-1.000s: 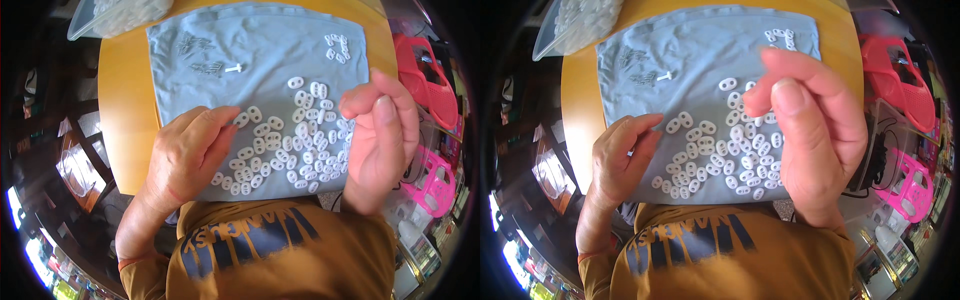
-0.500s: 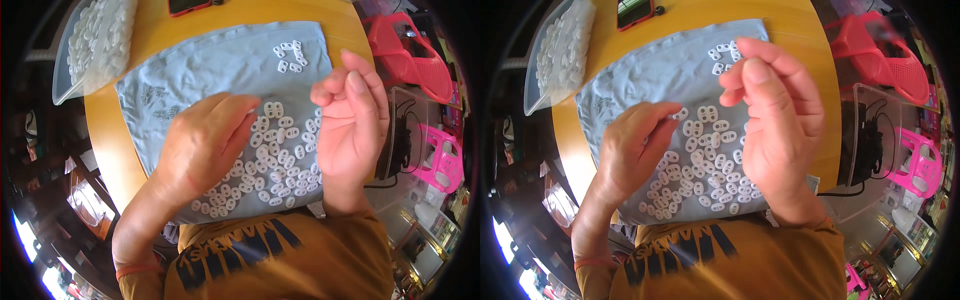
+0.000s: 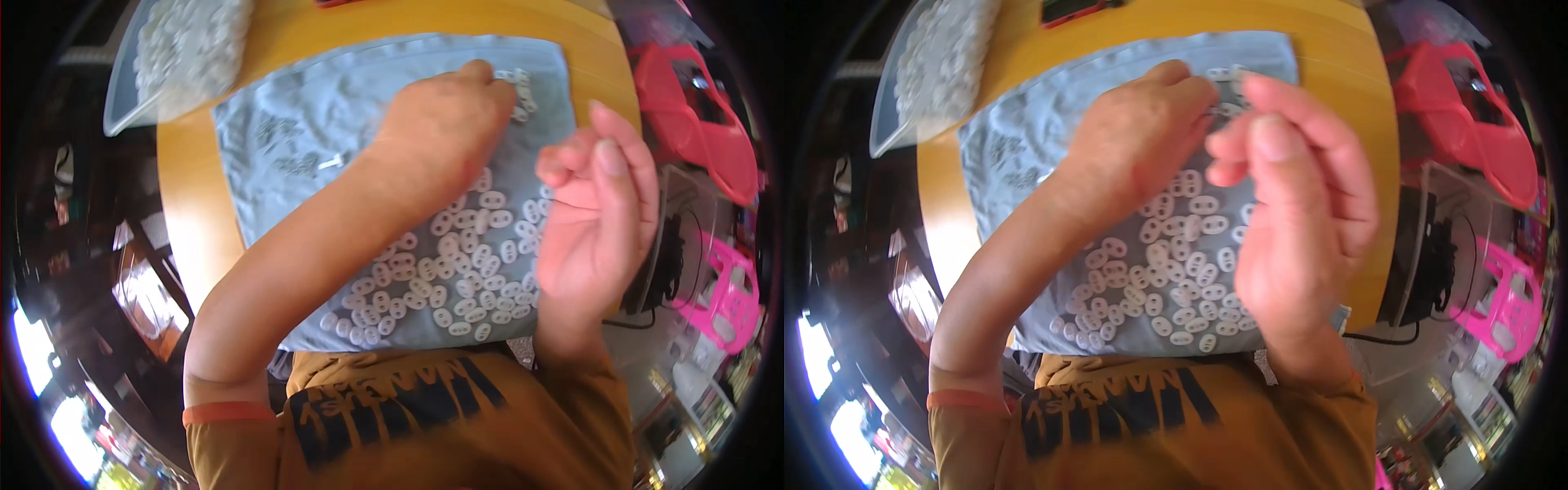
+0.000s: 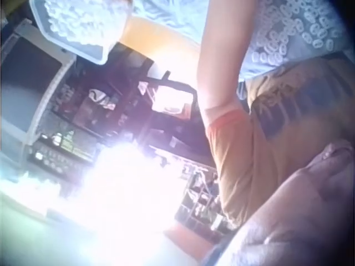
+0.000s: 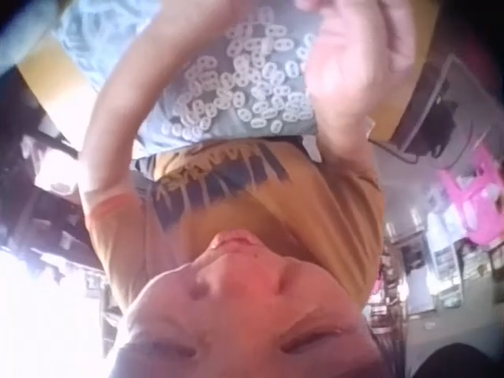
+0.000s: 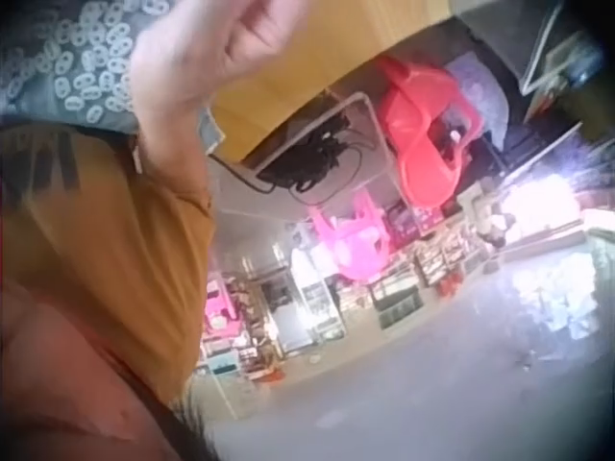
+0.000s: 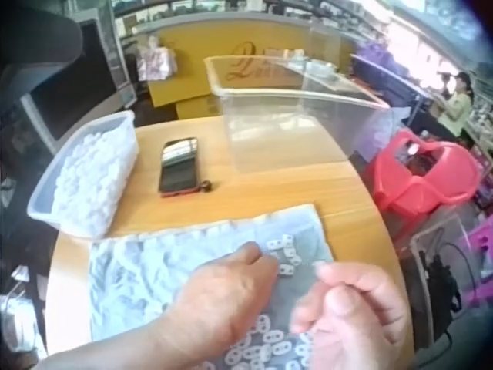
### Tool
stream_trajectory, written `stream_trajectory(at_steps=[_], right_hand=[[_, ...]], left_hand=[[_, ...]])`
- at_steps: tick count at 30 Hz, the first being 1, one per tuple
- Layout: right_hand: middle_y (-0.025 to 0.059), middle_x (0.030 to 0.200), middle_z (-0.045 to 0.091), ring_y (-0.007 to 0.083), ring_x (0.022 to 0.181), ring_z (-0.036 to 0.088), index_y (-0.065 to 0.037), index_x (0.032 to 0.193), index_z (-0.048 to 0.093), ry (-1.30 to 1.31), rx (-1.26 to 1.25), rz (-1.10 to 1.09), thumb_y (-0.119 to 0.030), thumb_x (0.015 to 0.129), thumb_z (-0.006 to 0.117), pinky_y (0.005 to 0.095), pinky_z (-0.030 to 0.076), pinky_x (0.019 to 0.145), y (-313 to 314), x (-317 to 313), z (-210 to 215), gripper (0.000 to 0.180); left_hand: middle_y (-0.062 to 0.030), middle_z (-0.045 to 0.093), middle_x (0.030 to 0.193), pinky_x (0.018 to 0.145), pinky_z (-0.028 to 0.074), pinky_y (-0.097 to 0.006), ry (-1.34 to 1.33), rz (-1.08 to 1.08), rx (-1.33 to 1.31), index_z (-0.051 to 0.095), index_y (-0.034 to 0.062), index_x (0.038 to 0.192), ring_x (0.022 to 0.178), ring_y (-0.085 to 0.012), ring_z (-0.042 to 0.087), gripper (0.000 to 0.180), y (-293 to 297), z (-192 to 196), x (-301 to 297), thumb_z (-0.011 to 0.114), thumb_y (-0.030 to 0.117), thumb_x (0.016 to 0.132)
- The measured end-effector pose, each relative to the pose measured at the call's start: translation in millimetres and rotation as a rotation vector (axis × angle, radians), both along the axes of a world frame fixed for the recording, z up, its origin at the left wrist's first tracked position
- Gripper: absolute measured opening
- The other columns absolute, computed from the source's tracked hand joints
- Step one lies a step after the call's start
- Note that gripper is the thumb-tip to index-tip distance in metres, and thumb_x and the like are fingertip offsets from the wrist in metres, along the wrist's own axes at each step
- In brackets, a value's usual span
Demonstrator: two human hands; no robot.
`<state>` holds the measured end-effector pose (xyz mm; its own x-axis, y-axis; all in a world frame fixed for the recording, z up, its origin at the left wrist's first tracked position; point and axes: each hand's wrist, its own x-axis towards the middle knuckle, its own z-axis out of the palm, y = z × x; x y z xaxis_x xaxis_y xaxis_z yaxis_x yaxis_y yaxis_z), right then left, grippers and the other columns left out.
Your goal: Assembling small white plastic components by manually inserting metal pins.
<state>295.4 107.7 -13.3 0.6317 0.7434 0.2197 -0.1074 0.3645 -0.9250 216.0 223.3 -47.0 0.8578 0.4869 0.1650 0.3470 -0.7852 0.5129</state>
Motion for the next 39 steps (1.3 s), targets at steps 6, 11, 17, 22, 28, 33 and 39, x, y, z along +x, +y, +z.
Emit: stream_trajectory(at_steps=[6,11,17,22,28,33,39], right_hand=[[0.0084,0.077,0.059,0.0108,0.068,0.052,0.006,0.102,0.057,-0.108,-0.004,-0.056,-0.007,0.085,0.05,0.0221,0.042,0.06,5,-3,-9,0.022],[0.0046,0.079,0.06,0.0085,0.069,0.053,0.003,0.101,0.058,-0.266,-0.221,0.065,-0.004,0.084,0.054,0.0217,0.043,0.064,9,-23,-5,0.018],[0.0101,0.074,0.059,0.0212,0.063,0.056,0.001,0.09,0.061,-0.817,-0.181,0.476,0.003,0.073,0.061,0.0281,0.044,0.056,11,-41,9,0.017],[0.009,0.075,0.059,0.0216,0.064,0.058,-0.001,0.087,0.061,-0.855,-0.211,0.644,0.005,0.066,0.064,0.0293,0.045,0.054,8,-60,13,0.022],[0.0092,0.075,0.059,0.0211,0.063,0.058,-0.002,0.085,0.061,-0.869,-0.214,0.656,0.007,0.062,0.065,0.0282,0.046,0.053,10,-74,17,0.025],[0.0091,0.075,0.059,0.021,0.063,0.058,-0.002,0.083,0.06,-0.967,-0.125,0.593,0.008,0.061,0.065,0.0284,0.046,0.053,11,-83,15,0.025],[0.0097,0.078,0.059,0.0217,0.067,0.058,-0.001,0.083,0.059,-1.034,-0.029,0.65,0.009,0.063,0.064,0.0292,0.046,0.057,24,-92,18,0.023]], left_hand=[[-0.0104,0.054,0.076,0.06,0.047,-0.038,-0.077,-0.062,0.057,0.052,0.0065,0.076,0.073,-0.0292,0.057,0.007,-8,7,-13,0.054,0.011,0.072],[-0.0078,0.06,0.073,0.053,0.045,-0.027,-0.424,0.173,-0.328,0.062,0.0045,0.088,0.061,-0.016,0.059,0.011,-23,24,-68,0.063,0.006,0.076],[-0.0057,0.06,0.082,0.055,0.046,-0.018,-0.38,0.275,-1.019,0.054,-0.0011,0.096,0.062,-0.0068,0.055,0.01,-59,38,-140,0.05,0.001,0.087],[-0.0046,0.059,0.078,0.052,0.045,-0.018,-0.504,0.45,-1.238,0.056,0.0,0.093,0.059,-0.005,0.053,0.009,-81,35,-159,0.054,0.003,0.085],[-0.0015,0.059,0.074,0.049,0.043,-0.017,-0.61,0.496,-1.309,0.059,0.0013,0.09,0.056,-0.0038,0.052,0.007,-84,31,-172,0.058,0.006,0.084],[-0.0031,0.06,0.078,0.053,0.045,-0.018,-0.816,0.497,-1.611,0.06,0.0007,0.09,0.057,-0.0051,0.052,0.008,-83,34,-179,0.056,0.006,0.085],[-0.004,0.06,0.082,0.052,0.044,-0.018,-0.941,0.461,-1.744,0.057,0.0003,0.099,0.059,-0.0069,0.053,0.016,-78,20,-192,0.058,0.005,0.083]])
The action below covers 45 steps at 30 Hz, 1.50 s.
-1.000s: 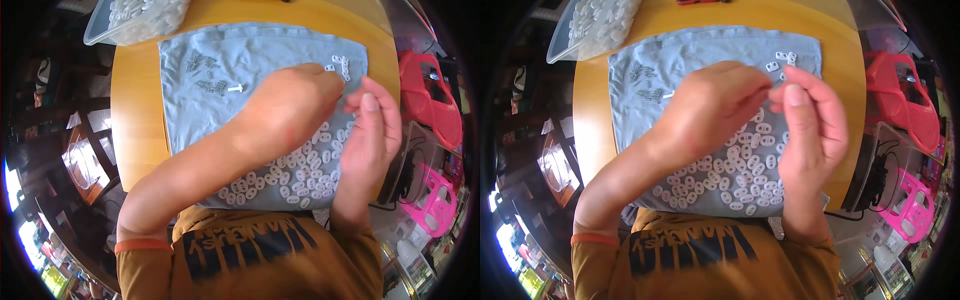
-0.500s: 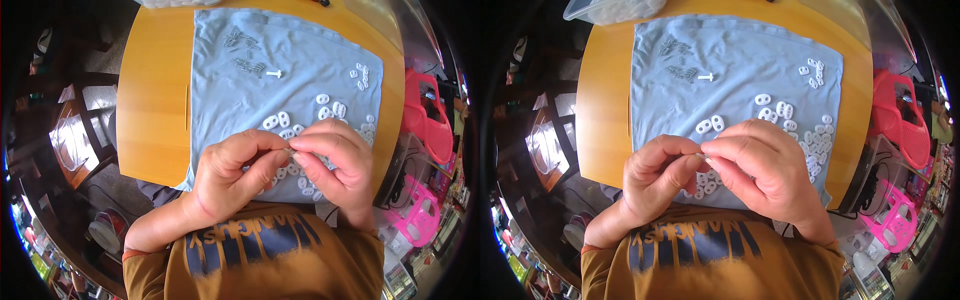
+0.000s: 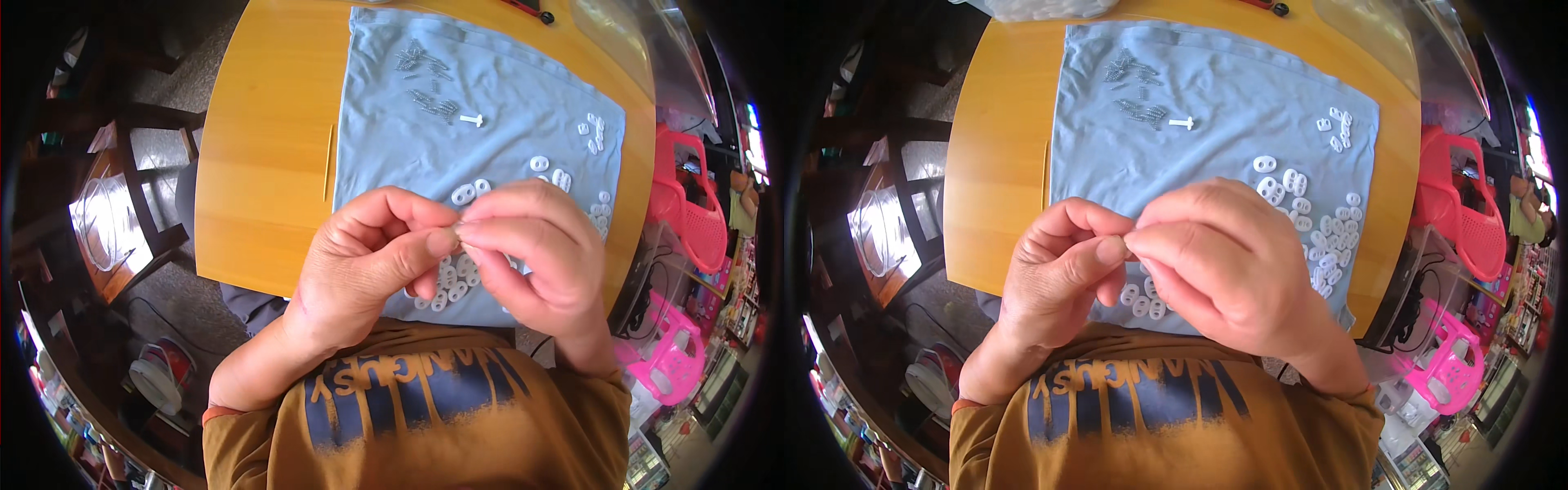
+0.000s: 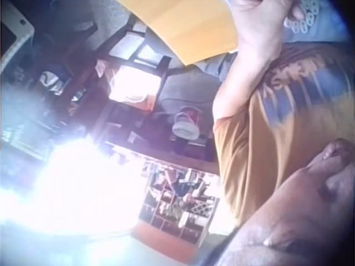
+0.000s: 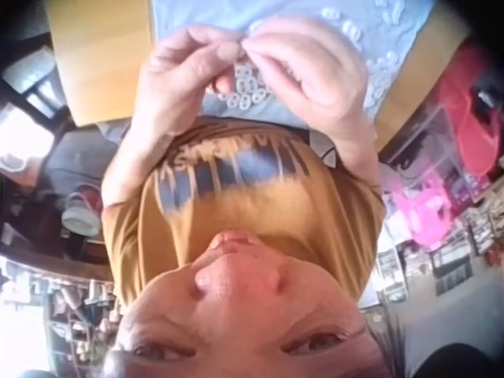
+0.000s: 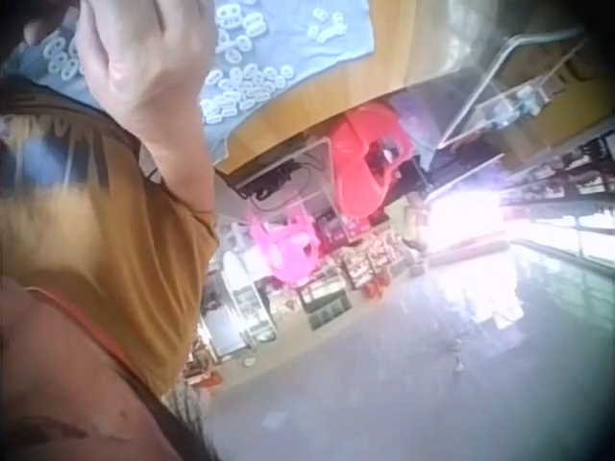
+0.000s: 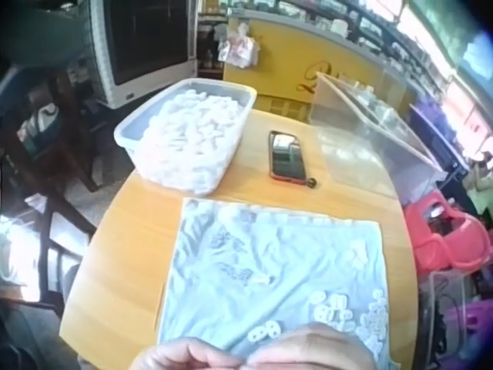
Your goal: Assembling small white plastic components by manually inserting metal pins.
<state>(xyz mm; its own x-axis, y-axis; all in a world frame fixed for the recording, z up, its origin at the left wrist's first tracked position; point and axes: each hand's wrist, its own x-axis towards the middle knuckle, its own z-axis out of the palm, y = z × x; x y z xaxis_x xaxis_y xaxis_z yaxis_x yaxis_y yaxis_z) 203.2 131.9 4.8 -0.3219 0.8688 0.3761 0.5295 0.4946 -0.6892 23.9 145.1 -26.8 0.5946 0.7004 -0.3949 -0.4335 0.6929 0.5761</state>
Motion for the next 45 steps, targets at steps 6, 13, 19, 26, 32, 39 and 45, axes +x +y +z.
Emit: stream_trajectory(at_steps=[6,13,19,26,32,39,45], right_hand=[[0.0079,0.073,0.056,0.0203,0.065,0.055,-0.001,0.078,0.058,-0.083,-0.059,-0.145,0.0,0.073,0.06,0.0292,0.043,0.058,44,2,-10,0.006],[0.0092,0.067,0.054,0.0267,0.066,0.054,-0.003,0.07,0.058,-0.318,-0.074,-0.207,-0.009,0.072,0.058,0.037,0.043,0.058,94,-8,-27,0.006],[0.0097,0.069,0.055,0.0281,0.068,0.055,-0.003,0.069,0.058,-0.502,-0.069,-0.149,-0.009,0.072,0.057,0.0383,0.044,0.06,104,-11,-32,0.007],[0.0101,0.07,0.056,0.0285,0.069,0.055,-0.004,0.07,0.057,-0.521,-0.082,-0.104,-0.008,0.07,0.057,0.0383,0.045,0.061,109,-12,-28,0.005],[0.0103,0.07,0.056,0.0289,0.068,0.056,-0.004,0.07,0.057,-0.519,-0.143,-0.067,-0.008,0.07,0.057,0.0388,0.044,0.06,114,-12,-26,0.004],[0.0106,0.068,0.056,0.0287,0.066,0.056,-0.003,0.066,0.054,-0.588,-0.112,-0.027,-0.008,0.07,0.056,0.0394,0.044,0.059,117,-15,-26,0.006],[0.0106,0.065,0.055,0.0284,0.064,0.055,-0.003,0.063,0.053,-0.597,0.01,-0.017,-0.007,0.068,0.056,0.0387,0.044,0.056,116,-15,-31,0.007]], left_hand=[[-0.0048,0.059,0.081,0.049,0.041,-0.017,0.104,0.094,0.02,0.054,-0.0019,0.103,0.059,-0.0066,0.05,0.024,-1,1,-8,0.059,0.002,0.08],[-0.0019,0.057,0.08,0.053,0.041,-0.018,0.13,0.047,0.129,0.056,-0.0005,0.099,0.06,-0.0054,0.049,0.019,-2,-13,-21,0.06,0.005,0.081],[-0.0011,0.056,0.082,0.056,0.042,-0.019,0.081,0.02,0.114,0.056,0.0002,0.098,0.061,-0.0061,0.05,0.017,-3,-18,-24,0.059,0.002,0.081],[-0.002,0.057,0.084,0.057,0.044,-0.019,0.023,0.007,0.086,0.056,0.0,0.1,0.062,-0.0072,0.051,0.018,0,-20,-28,0.059,0.001,0.081],[-0.0024,0.057,0.083,0.058,0.044,-0.019,-0.005,0.0,0.078,0.056,0.0004,0.1,0.063,-0.0074,0.051,0.019,0,-22,-28,0.059,0.001,0.082],[-0.0026,0.057,0.083,0.059,0.044,-0.019,-0.006,-0.011,0.083,0.056,0.0007,0.101,0.064,-0.0073,0.051,0.019,1,-22,-29,0.058,0.002,0.082],[-0.0025,0.057,0.083,0.059,0.044,-0.02,-0.012,-0.001,0.106,0.055,0.0004,0.101,0.064,-0.0076,0.051,0.018,0,-23,-29,0.058,0.003,0.083]])
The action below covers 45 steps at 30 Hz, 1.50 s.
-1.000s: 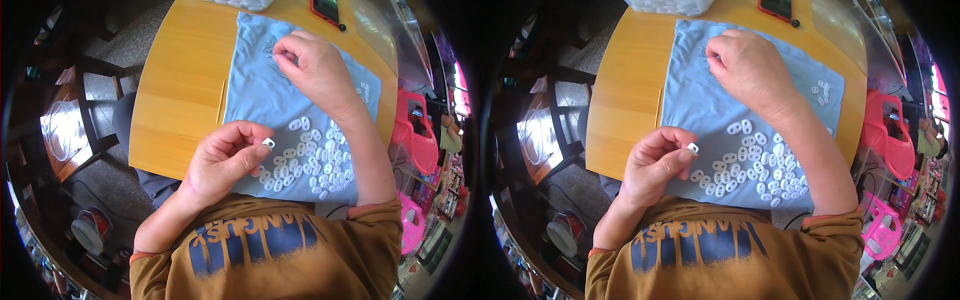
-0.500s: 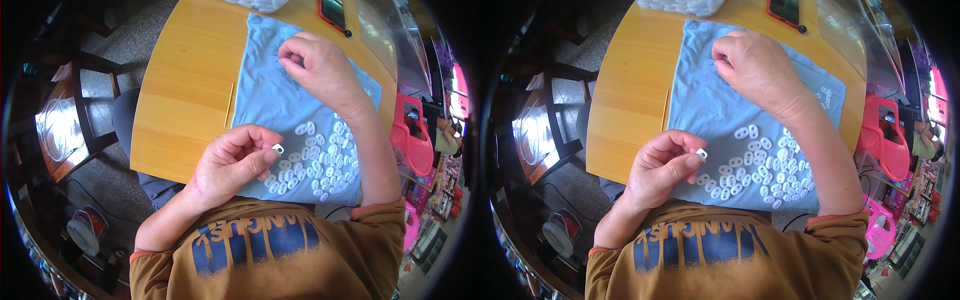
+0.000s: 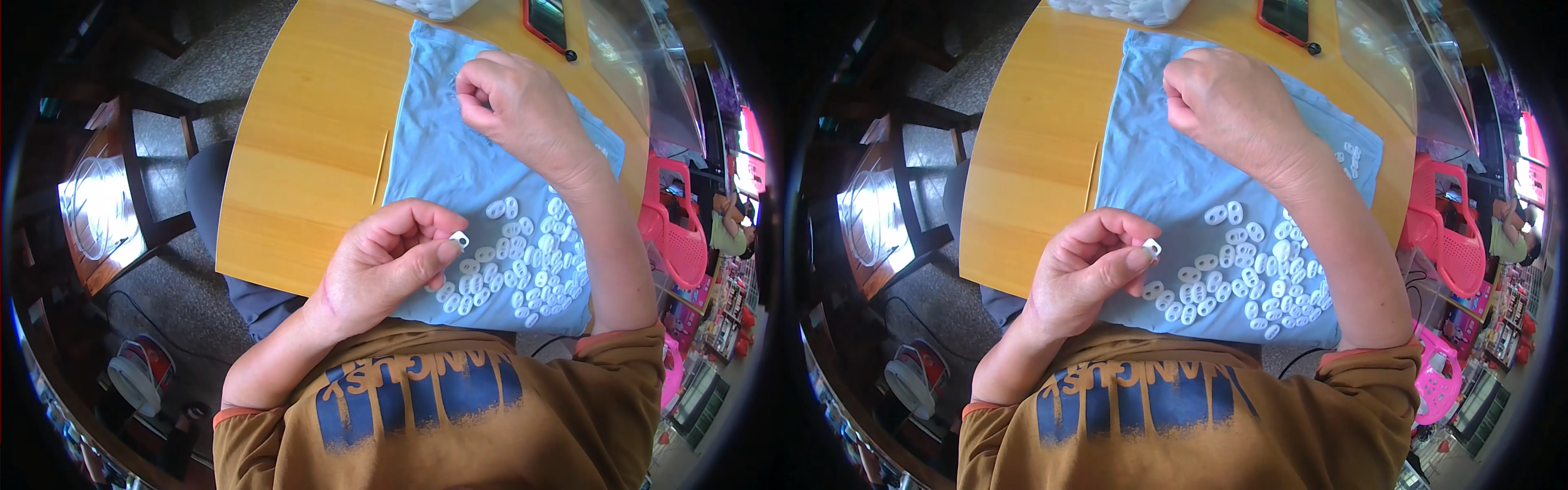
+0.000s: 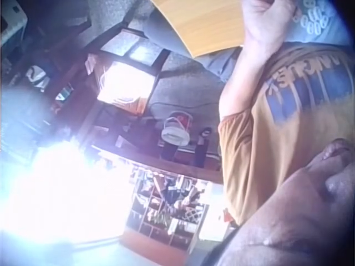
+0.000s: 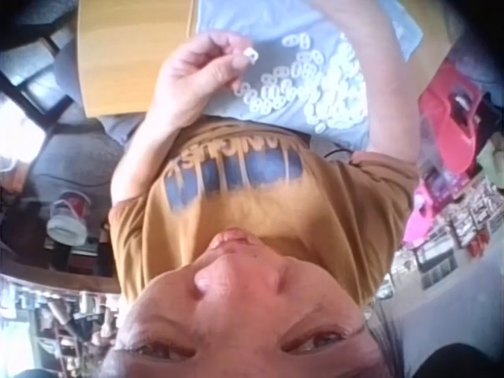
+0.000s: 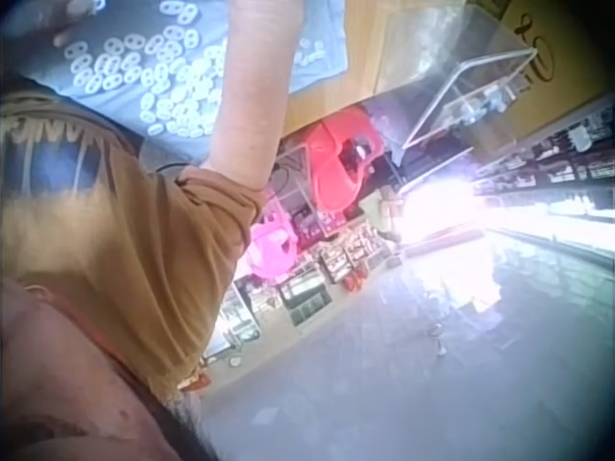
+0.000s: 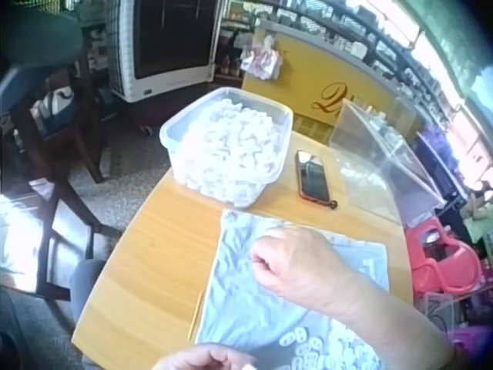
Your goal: Assembling small white plastic components by manually inserting metal pins.
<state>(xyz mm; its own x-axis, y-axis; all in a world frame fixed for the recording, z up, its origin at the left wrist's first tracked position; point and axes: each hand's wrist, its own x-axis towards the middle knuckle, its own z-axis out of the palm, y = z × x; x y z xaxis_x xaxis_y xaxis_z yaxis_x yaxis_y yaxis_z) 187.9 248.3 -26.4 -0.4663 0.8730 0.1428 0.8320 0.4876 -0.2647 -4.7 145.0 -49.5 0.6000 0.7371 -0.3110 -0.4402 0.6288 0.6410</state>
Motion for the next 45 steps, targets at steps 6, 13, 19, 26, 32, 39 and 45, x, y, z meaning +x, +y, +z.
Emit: stream_trajectory(at_steps=[6,13,19,26,32,39,45], right_hand=[[0.0104,0.064,0.053,0.0261,0.062,0.055,-0.002,0.065,0.051,0.182,-0.016,-0.06,-0.004,0.066,0.057,0.0343,0.045,0.057,-7,-1,4,0.007],[0.0017,0.069,0.055,0.0088,0.065,0.054,-0.002,0.074,0.056,0.731,-0.356,-0.216,0.001,0.072,0.061,0.0218,0.044,0.061,-51,-10,19,0.007],[0.0078,0.084,0.055,0.0117,0.08,0.052,-0.001,0.085,0.051,1.044,-0.647,-0.157,0.01,0.074,0.055,0.0238,0.042,0.073,-96,-13,28,0.016],[0.0078,0.085,0.056,0.0116,0.08,0.054,0.0,0.087,0.051,1.053,-0.65,-0.189,0.008,0.076,0.055,0.0238,0.044,0.073,-109,-15,28,0.015],[0.0078,0.085,0.057,0.0116,0.079,0.055,0.0,0.088,0.052,1.063,-0.648,-0.161,0.008,0.076,0.055,0.0238,0.044,0.073,-112,-14,28,0.015],[0.0075,0.085,0.056,0.0115,0.079,0.054,0.0,0.088,0.052,1.061,-0.637,-0.138,0.009,0.076,0.055,0.0236,0.044,0.073,-115,-15,27,0.015],[0.0073,0.084,0.056,0.0115,0.079,0.054,0.0,0.087,0.052,1.052,-0.621,-0.128,0.009,0.075,0.055,0.0239,0.044,0.072,-115,-15,26,0.016]], left_hand=[[-0.0025,0.057,0.083,0.058,0.043,-0.019,-0.023,0.026,0.002,0.055,-0.0002,0.102,0.063,-0.0077,0.051,0.019,-1,-1,0,0.058,0.003,0.083],[-0.0067,0.06,0.087,0.057,0.042,-0.019,-0.047,0.18,-0.057,0.053,-0.0019,0.11,0.061,-0.0092,0.051,0.028,-2,7,1,0.056,0.005,0.084],[-0.0055,0.06,0.086,0.061,0.045,-0.019,-0.064,0.204,-0.066,0.054,-0.0007,0.108,0.064,-0.0082,0.054,0.025,-5,14,1,0.057,0.007,0.085],[-0.0061,0.061,0.084,0.062,0.046,-0.021,0.0,0.205,-0.021,0.055,-0.0017,0.107,0.067,-0.0097,0.057,0.023,-11,13,4,0.055,0.008,0.086],[-0.0064,0.061,0.084,0.062,0.047,-0.021,0.03,0.204,0.007,0.055,-0.0024,0.107,0.068,-0.0099,0.057,0.023,-16,15,4,0.054,0.008,0.087],[-0.0066,0.061,0.084,0.061,0.047,-0.021,0.042,0.215,0.034,0.055,-0.0022,0.105,0.066,-0.0095,0.057,0.021,-19,17,4,0.055,0.007,0.086],[-0.0067,0.062,0.083,0.06,0.046,-0.02,0.073,0.242,0.016,0.056,-0.002,0.102,0.064,-0.009,0.056,0.018,-19,18,3,0.055,0.005,0.085]])
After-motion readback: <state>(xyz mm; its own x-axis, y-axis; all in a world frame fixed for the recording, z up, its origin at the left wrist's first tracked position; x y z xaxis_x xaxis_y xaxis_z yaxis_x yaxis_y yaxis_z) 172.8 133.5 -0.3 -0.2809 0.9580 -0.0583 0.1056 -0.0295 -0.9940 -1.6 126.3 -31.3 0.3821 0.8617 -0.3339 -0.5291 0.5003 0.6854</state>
